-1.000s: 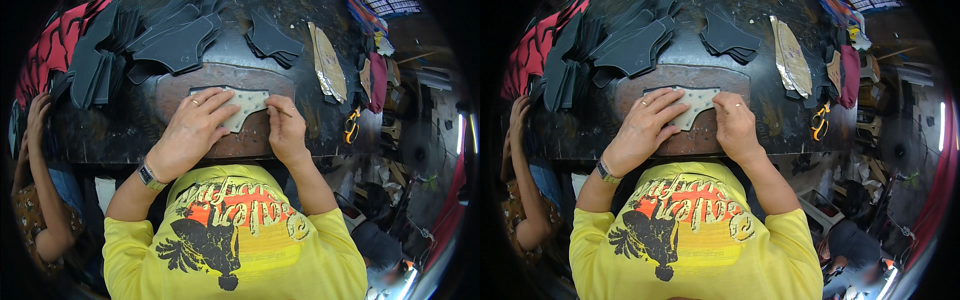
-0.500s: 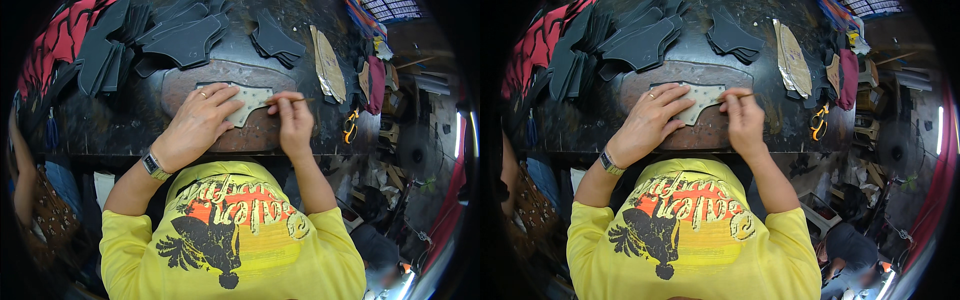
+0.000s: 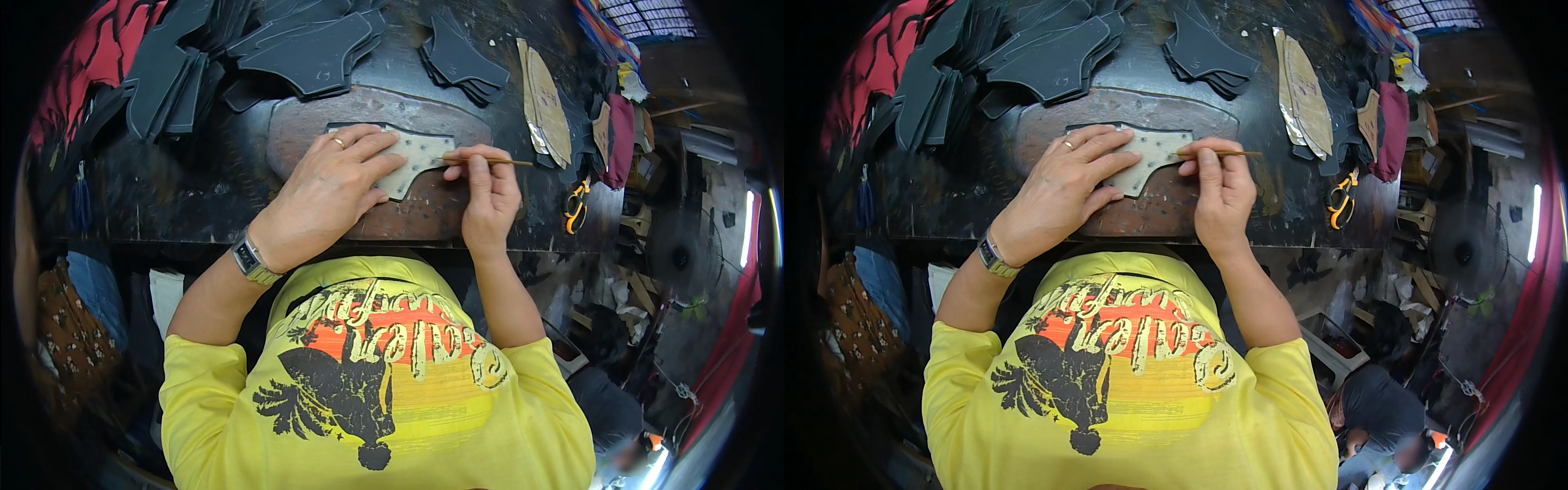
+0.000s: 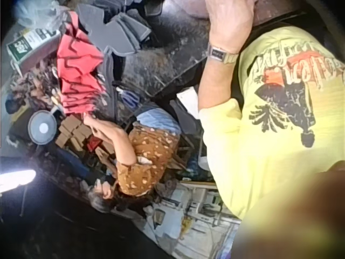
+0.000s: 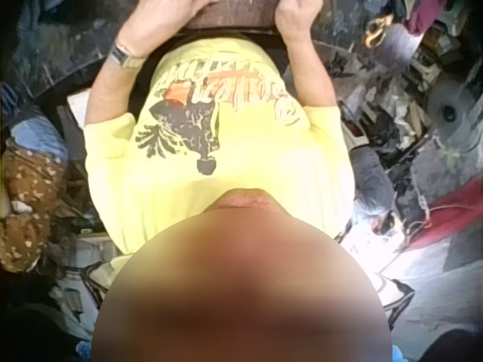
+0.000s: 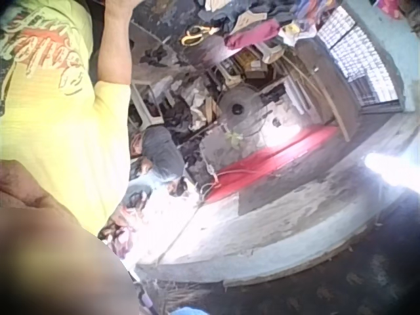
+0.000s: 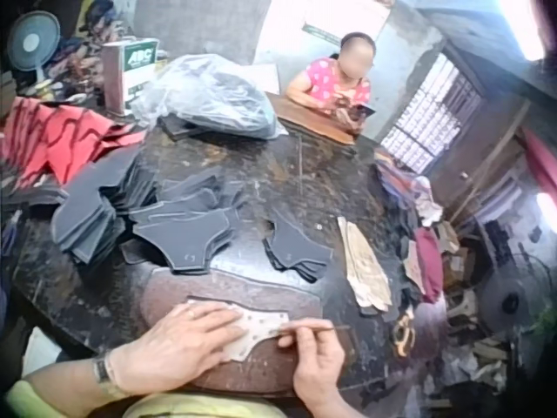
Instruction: The person places a light-colored template on a dark fabric piece and uses a small marking tool to trace or mark points along the template edges. They repeat this process on multiple fabric pieces, moving templates and fabric as needed.
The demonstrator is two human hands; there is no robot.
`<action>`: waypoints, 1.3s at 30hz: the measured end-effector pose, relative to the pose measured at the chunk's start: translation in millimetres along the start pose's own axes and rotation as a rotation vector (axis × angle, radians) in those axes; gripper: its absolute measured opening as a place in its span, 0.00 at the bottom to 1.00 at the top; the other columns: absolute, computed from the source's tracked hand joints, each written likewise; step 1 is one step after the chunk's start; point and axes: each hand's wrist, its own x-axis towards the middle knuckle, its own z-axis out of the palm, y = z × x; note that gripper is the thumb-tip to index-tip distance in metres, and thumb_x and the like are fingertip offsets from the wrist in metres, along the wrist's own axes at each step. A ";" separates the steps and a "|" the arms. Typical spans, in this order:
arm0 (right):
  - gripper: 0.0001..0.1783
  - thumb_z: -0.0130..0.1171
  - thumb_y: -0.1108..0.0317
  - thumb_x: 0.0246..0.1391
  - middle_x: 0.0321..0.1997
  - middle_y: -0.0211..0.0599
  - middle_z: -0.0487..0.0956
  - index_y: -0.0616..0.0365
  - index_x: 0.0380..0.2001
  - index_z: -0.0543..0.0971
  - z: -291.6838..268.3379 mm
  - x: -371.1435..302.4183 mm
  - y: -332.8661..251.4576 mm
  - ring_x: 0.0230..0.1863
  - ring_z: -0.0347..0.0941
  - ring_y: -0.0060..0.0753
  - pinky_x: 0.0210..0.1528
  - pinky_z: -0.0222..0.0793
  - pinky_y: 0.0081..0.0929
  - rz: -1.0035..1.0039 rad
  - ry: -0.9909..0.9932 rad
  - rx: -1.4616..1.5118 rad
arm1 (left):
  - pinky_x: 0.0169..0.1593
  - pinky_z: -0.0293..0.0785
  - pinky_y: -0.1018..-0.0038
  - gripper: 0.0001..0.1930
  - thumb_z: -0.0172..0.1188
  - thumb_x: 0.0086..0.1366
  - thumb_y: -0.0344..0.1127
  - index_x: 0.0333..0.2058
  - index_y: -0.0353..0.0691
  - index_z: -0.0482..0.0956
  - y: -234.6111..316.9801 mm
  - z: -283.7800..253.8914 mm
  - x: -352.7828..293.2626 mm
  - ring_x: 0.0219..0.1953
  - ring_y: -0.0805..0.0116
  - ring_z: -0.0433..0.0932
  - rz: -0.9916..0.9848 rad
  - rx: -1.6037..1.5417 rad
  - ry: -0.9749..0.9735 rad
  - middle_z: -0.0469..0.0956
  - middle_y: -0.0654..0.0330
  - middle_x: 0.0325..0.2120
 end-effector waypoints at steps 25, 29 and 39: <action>0.08 0.51 0.74 0.74 0.43 0.33 0.84 0.63 0.44 0.80 6.3 22.1 -4.3 0.39 0.76 0.21 0.46 0.73 0.22 -0.200 -0.220 -0.496 | 0.67 0.65 0.57 0.23 0.68 0.61 0.32 0.56 0.40 0.80 -1.4 4.0 -0.5 0.65 0.53 0.71 0.023 0.008 0.069 0.75 0.54 0.60; 0.04 0.58 0.78 0.66 0.38 0.43 0.82 0.63 0.43 0.79 8.7 23.5 -0.9 0.37 0.79 0.43 0.42 0.75 0.34 -0.312 -0.226 -0.485 | 0.65 0.67 0.58 0.23 0.68 0.61 0.33 0.56 0.40 0.80 0.1 2.6 -3.0 0.63 0.53 0.71 -0.001 -0.023 0.057 0.74 0.53 0.55; 0.05 0.55 0.75 0.72 0.39 0.32 0.84 0.62 0.44 0.80 9.9 32.3 -7.5 0.37 0.76 0.18 0.44 0.75 0.20 0.004 -0.143 -0.229 | 0.63 0.68 0.59 0.22 0.69 0.61 0.34 0.55 0.41 0.81 -0.8 3.3 -2.4 0.59 0.54 0.72 0.033 0.006 0.074 0.75 0.57 0.49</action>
